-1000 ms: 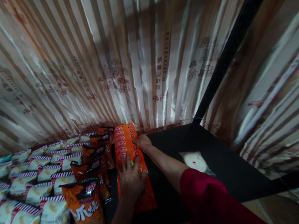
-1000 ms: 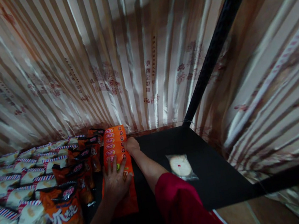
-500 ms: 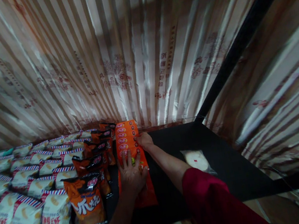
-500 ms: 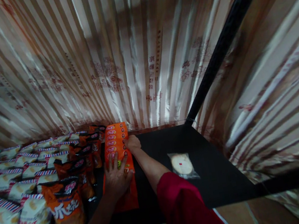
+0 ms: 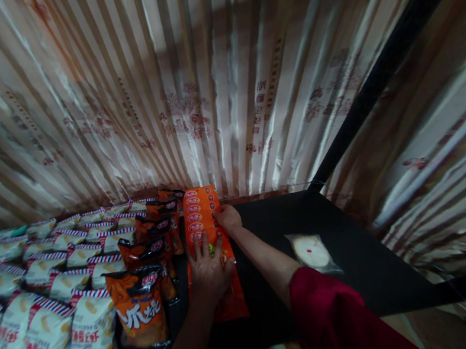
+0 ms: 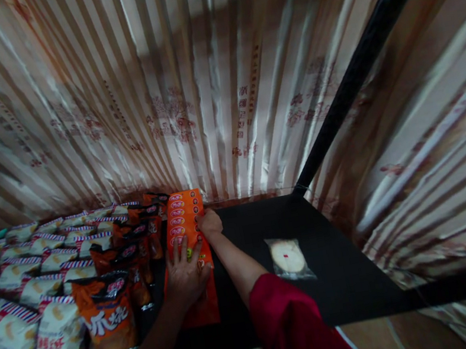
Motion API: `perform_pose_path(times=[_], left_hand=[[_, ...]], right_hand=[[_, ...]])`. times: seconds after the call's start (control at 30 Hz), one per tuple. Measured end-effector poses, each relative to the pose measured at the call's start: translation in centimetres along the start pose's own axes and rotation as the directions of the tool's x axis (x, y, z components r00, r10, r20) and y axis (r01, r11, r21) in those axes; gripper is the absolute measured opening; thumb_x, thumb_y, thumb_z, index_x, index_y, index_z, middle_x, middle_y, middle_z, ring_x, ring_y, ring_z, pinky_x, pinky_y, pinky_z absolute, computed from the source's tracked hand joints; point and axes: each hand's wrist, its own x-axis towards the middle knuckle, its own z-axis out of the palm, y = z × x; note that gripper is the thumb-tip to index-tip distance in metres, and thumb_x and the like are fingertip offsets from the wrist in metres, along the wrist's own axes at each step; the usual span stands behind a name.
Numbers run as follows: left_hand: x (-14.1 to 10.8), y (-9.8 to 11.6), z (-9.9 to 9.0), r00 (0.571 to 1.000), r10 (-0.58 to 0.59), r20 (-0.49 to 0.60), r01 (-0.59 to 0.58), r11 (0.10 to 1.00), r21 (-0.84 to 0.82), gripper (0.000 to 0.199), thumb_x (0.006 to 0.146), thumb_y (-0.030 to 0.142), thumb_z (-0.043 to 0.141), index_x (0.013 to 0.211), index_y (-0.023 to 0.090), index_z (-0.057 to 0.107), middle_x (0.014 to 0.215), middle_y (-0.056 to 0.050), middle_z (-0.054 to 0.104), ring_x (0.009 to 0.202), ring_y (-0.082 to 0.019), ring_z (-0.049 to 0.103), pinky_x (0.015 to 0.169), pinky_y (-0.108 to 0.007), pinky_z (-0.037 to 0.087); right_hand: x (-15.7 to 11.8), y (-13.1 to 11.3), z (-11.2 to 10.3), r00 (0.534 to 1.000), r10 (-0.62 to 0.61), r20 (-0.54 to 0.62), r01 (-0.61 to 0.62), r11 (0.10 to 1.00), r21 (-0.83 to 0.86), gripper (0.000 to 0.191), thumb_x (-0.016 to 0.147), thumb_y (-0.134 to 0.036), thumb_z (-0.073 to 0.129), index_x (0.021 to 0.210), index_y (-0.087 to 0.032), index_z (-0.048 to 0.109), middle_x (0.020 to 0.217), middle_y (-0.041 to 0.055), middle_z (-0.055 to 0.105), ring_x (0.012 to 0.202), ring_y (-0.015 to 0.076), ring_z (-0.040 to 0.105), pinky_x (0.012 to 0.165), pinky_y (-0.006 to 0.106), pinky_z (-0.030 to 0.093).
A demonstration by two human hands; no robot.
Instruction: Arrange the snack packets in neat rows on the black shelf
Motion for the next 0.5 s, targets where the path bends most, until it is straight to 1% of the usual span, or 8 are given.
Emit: perform_pose_path(times=[0.07,0.13,0.2,0.27,0.33,0.37,0.43,0.5], left_hand=[[0.0,0.0,0.0,1.0,-0.005,0.0,0.005,1.0,-0.009,0.057,0.082,0.053,0.047,0.134,0.03,0.044,0.144,-0.008,0.038,0.135,-0.036,0.024,0.105,-0.057,0.022],[0.1,0.0,0.0,1.0,-0.009,0.002,0.009,1.0,-0.017,0.057,0.081,0.055,0.047,0.133,0.03,0.046,0.143,-0.008,0.039,0.135,-0.035,0.025,0.106,-0.057,0.021],[0.1,0.0,-0.1,1.0,-0.012,0.009,0.012,1.0,-0.022,0.056,0.081,0.056,0.048,0.131,0.031,0.049,0.143,-0.007,0.04,0.134,-0.035,0.026,0.106,-0.056,0.021],[0.1,0.0,-0.2,1.0,-0.011,0.027,0.012,1.0,-0.022,0.052,0.081,0.054,0.049,0.128,0.031,0.052,0.143,-0.007,0.041,0.134,-0.035,0.027,0.106,-0.056,0.02],[0.1,0.1,-0.4,0.998,-0.01,0.057,0.012,1.0,-0.022,0.05,0.082,0.051,0.048,0.127,0.03,0.053,0.141,-0.008,0.042,0.133,-0.035,0.028,0.106,-0.056,0.02],[0.2,0.1,-0.5,0.997,-0.009,0.077,0.011,1.0,-0.025,0.05,0.082,0.049,0.048,0.128,0.029,0.052,0.14,-0.008,0.043,0.133,-0.035,0.028,0.106,-0.056,0.02],[0.3,0.0,-0.6,0.993,-0.008,0.12,0.013,0.999,-0.039,0.054,0.082,0.047,0.049,0.133,0.028,0.047,0.139,-0.009,0.044,0.133,-0.035,0.029,0.106,-0.057,0.02],[0.3,0.0,-0.7,0.987,-0.008,0.16,0.016,0.999,-0.05,0.059,0.081,0.046,0.049,0.137,0.027,0.041,0.14,-0.01,0.044,0.132,-0.036,0.029,0.106,-0.058,0.02]], right_hand=[[-0.9,-0.3,-0.1,0.999,0.017,-0.041,-0.016,1.0,0.005,0.043,0.081,-0.036,0.056,0.12,-0.019,0.054,0.111,0.0117,0.063,0.101,0.0241,0.062,0.078,0.03,0.047],[-1.8,-0.7,0.0,0.991,-0.001,-0.137,0.003,1.0,0.012,0.05,0.083,-0.035,0.052,0.13,-0.021,0.043,0.122,0.0141,0.055,0.102,0.0256,0.06,0.08,0.034,0.047],[-2.6,-1.4,0.4,0.963,-0.106,-0.249,0.116,0.993,0.025,0.049,0.086,-0.032,0.046,0.134,-0.022,0.037,0.129,0.0146,0.046,0.104,0.0252,0.058,0.082,0.036,0.047],[-3.2,-2.4,1.0,0.915,-0.29,-0.279,0.314,0.948,0.044,0.044,0.089,-0.027,0.041,0.133,-0.021,0.039,0.131,0.0125,0.045,0.112,0.0231,0.054,0.09,0.035,0.045],[-3.6,-3.6,1.8,0.874,-0.447,-0.19,0.472,0.874,0.113,0.04,0.091,-0.024,0.037,0.13,-0.018,0.044,0.13,0.0103,0.049,0.121,0.0199,0.047,0.101,0.033,0.037],[-3.7,-4.3,2.3,0.865,-0.485,-0.129,0.501,0.848,0.173,0.04,0.092,-0.026,0.035,0.13,-0.016,0.046,0.131,0.0101,0.05,0.124,0.0186,0.044,0.105,0.031,0.032],[-3.8,-5.6,3.0,0.871,-0.492,-0.012,0.471,0.827,0.307,0.044,0.094,-0.031,0.031,0.132,-0.012,0.045,0.137,0.0116,0.046,0.13,0.0179,0.038,0.111,0.031,0.024],[-3.6,-6.6,3.7,0.881,-0.47,0.059,0.411,0.821,0.396,0.051,0.095,-0.038,0.027,0.135,-0.01,0.041,0.143,0.0125,0.039,0.134,0.0186,0.032,0.113,0.033,0.02]])
